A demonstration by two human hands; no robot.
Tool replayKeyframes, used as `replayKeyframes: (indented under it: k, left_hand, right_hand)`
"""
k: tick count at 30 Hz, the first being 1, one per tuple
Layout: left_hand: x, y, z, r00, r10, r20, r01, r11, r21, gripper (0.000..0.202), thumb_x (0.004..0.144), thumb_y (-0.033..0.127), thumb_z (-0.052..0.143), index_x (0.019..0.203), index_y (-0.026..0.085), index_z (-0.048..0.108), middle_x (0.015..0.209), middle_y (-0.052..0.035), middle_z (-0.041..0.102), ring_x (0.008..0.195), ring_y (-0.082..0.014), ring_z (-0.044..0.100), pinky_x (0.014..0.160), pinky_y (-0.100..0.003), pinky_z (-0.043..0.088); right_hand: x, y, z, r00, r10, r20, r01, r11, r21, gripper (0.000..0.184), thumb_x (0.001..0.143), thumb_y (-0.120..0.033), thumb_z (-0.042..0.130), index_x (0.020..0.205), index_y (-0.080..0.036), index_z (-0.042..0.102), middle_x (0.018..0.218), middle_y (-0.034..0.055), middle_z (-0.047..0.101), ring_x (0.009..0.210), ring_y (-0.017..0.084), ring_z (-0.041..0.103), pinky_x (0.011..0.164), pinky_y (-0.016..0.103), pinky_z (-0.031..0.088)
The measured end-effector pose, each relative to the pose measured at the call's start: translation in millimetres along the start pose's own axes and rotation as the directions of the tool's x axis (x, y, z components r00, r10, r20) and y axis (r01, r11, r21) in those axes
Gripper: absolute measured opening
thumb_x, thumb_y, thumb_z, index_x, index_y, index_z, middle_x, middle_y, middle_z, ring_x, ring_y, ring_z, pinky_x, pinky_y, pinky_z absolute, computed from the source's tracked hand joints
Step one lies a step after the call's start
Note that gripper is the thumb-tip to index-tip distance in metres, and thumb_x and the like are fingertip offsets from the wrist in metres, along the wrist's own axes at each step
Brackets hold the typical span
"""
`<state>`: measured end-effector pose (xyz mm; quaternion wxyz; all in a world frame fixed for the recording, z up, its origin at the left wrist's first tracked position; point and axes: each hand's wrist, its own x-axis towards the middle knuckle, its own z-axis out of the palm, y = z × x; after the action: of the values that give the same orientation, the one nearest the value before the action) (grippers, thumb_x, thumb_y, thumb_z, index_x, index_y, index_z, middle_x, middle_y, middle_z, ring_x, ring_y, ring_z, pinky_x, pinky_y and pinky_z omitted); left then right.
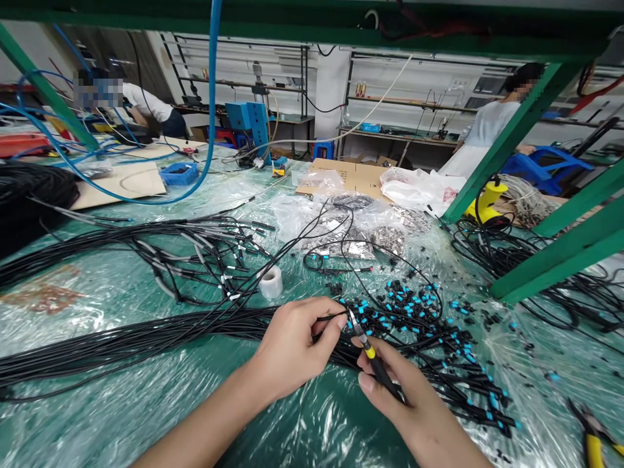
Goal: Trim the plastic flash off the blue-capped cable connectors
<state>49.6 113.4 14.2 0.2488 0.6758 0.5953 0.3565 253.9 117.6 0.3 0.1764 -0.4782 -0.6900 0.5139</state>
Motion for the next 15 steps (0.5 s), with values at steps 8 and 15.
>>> replayKeyframes:
  k: [8,15]
  left_hand:
    - [-0.6,0.7,1.1,1.000,0.018,0.003,-0.018,0.999,0.051,0.024,0.091,0.035,0.046,0.092,0.025,0.068,0.071,0.0014,0.062,0.060,-0.0090,0.047,0.056,-0.021,0.033]
    - [-1.9,4.7,-1.4,0.999,0.052,0.007,-0.052,0.998,0.038,0.023,0.089,0.028,0.047,0.088,0.022,0.069,0.068,0.0011,0.060,0.060,-0.0086,0.048,0.056,-0.021,0.034]
  right_hand:
    - [-1.0,3.5,1.1,1.000,-0.024,-0.020,0.020,0.984,-0.175,0.051,0.092,-0.054,0.044,0.137,-0.031,0.047,0.133,0.0039,0.055,0.116,0.022,0.055,0.102,0.037,0.043]
    - [-6.9,26.3,7.4,0.992,-0.097,-0.077,0.065,0.936,-0.345,0.058,0.091,-0.058,0.037,0.139,-0.027,0.049,0.132,0.0077,0.058,0.120,0.027,0.054,0.102,0.040,0.045]
